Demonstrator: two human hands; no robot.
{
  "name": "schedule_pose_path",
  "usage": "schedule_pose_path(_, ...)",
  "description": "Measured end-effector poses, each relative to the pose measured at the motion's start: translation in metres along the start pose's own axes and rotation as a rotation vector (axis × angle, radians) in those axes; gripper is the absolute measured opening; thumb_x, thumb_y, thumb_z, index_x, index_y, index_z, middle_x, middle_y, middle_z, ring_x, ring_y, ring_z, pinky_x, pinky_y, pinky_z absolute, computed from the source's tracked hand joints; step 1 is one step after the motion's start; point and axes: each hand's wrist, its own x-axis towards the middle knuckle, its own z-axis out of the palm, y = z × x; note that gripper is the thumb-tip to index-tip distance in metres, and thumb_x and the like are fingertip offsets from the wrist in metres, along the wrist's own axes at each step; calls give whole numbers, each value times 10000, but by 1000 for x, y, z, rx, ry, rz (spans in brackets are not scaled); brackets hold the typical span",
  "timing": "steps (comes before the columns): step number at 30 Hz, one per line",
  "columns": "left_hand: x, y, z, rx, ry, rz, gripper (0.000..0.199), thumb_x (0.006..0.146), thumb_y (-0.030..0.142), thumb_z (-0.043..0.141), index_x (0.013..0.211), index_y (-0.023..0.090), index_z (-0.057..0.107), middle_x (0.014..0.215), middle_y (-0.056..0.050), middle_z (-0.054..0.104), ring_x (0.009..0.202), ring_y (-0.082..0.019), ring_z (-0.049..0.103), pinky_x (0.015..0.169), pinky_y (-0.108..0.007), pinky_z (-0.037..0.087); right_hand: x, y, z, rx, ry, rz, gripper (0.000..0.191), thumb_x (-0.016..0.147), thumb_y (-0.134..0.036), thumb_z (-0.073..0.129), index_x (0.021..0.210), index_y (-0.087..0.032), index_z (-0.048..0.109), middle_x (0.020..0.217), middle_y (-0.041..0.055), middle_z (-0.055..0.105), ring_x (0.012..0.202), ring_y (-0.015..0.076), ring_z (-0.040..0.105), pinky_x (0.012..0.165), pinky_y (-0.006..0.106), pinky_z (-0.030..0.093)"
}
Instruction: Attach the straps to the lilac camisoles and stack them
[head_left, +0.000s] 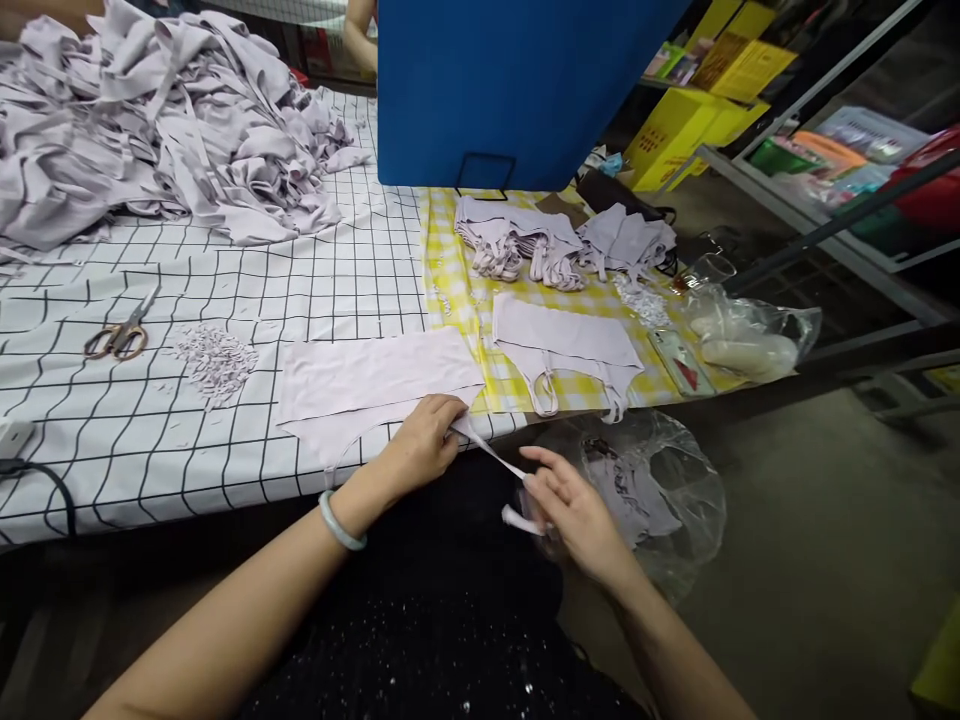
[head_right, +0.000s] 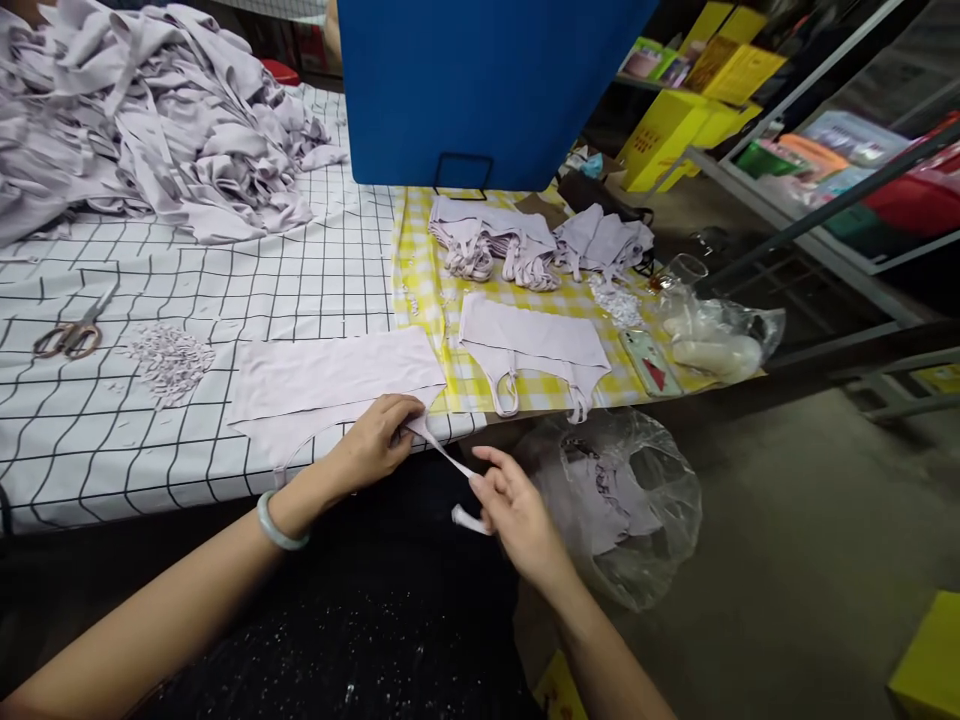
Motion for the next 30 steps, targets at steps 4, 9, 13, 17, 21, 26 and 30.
schedule_pose_path(4, -1, 2, -1, 20, -25, -16, 321, 798, 46, 596, 1094, 171, 589, 1128, -115, 652, 1076, -259, 601, 933, -448, 548, -25, -13, -25, -334, 31, -30, 434, 906, -560, 586, 1180, -226, 618, 671, -38, 479, 616, 136, 473, 569, 255, 381)
schedule_pose_path(9, -1, 1, 6, 113, 0, 18, 156, 872, 125, 634, 998, 183, 705, 1187, -109, 658, 1086, -264, 589, 935, -448, 547, -39, -38, -28, -192, -211, 93, 447, 970, -528, 500, 1293, -227, 569, 617, -48, 506, 550, 121, 480, 537, 246, 406)
schedule_pose_path(13, -2, -1, 8, 184, -5, 58, 196, 929, 183, 595, 1039, 198, 756, 1220, -111, 656, 1096, -266, 572, 946, -456, 543, -41, -65, -40, -15, -402, 23, 321, 971, -452, 532, 1061, -204, 714, 822, 72, 746, 809, 198, 697, 756, 330, 553)
schedule_pose_path(17, -3, -1, 7, 212, -25, 75, 238, 945, 191, 567, 1080, 204, 763, 1243, -125, 644, 1096, -265, 561, 944, -453, 542, -29, -93, -50, -88, -411, -163, 274, 947, -395, 605, 1110, -235, 756, 1084, 112, 774, 1003, 249, 727, 867, 375, 593)
schedule_pose_path(21, -4, 0, 6, 220, -20, 76, 245, 956, 231, 563, 1101, 212, 759, 1245, -119, 643, 1100, -266, 559, 945, -456, 541, -7, -118, -48, -107, -273, -326, 240, 884, -364, 709, 1086, -247, 764, 1063, 86, 782, 979, 232, 745, 844, 358, 622)
schedule_pose_path(26, -2, 4, 4, 158, -22, 32, 244, 968, 277, 554, 982, 205, 786, 1220, -114, 658, 1088, -262, 569, 945, -470, 547, 42, -142, -32, -191, 152, -509, 304, 813, -476, 759, 819, -172, 757, 650, 37, 718, 548, 155, 668, 515, 273, 562)
schedule_pose_path(30, 0, 5, 2, 130, -22, 25, 239, 962, 249, 552, 968, 199, 785, 1190, -112, 668, 1084, -259, 574, 945, -469, 550, 109, -149, -23, -312, 307, -445, 346, 857, -483, 699, 766, -149, 687, 511, -8, 602, 439, 107, 561, 435, 220, 468)
